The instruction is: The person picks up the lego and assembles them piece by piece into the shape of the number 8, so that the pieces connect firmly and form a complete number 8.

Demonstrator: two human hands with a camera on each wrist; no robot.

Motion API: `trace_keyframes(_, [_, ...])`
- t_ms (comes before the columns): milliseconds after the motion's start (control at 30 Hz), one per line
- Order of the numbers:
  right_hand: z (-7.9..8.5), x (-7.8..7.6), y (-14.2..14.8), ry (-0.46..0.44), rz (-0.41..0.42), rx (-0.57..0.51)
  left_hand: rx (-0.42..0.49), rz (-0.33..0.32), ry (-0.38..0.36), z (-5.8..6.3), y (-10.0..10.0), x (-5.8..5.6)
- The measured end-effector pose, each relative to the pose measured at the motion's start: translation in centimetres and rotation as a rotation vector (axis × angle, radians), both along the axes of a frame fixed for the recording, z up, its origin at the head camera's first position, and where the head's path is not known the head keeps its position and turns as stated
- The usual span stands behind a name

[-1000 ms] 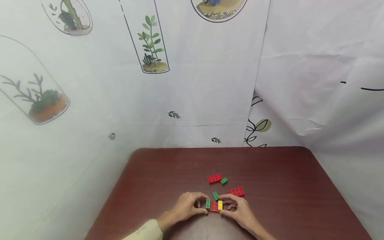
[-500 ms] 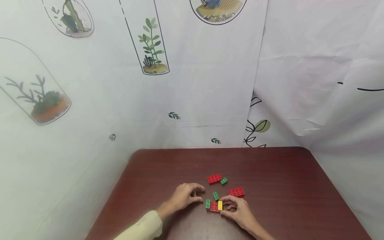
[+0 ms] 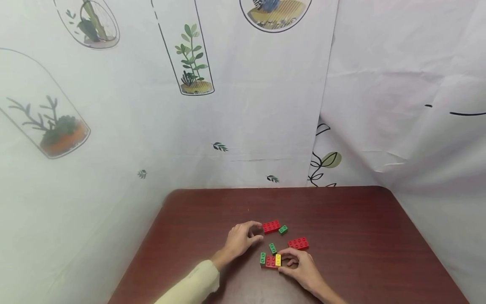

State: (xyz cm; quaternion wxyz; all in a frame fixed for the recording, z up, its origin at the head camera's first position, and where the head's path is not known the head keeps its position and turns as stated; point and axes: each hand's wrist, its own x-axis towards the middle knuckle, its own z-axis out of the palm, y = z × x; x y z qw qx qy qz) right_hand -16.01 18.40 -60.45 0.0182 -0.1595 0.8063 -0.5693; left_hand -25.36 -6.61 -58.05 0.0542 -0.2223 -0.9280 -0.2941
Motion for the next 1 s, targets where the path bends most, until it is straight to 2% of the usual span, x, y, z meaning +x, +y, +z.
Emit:
trace_keyframes(167, [0.1,0.1,0.0,-0.002,-0.004,0.008,0.05,0.08,-0.012,-0.3,1.1,-0.4])
trace_keyframes(400, [0.0,0.0,0.0,-0.015,-0.007,0.018,0.134,0.15,-0.033,-0.9,2.1,-1.0])
trace_keyframes(667, [0.0,0.0,0.2,-0.01,-0.001,0.024,0.218,0.177,-0.059,-1.5,2.7,-1.1])
trace_keyframes(1000, [-0.1,0.0,0.1,0.002,-0.005,0.02,0.244,0.193,-0.057,-2.1,3.1,-0.9])
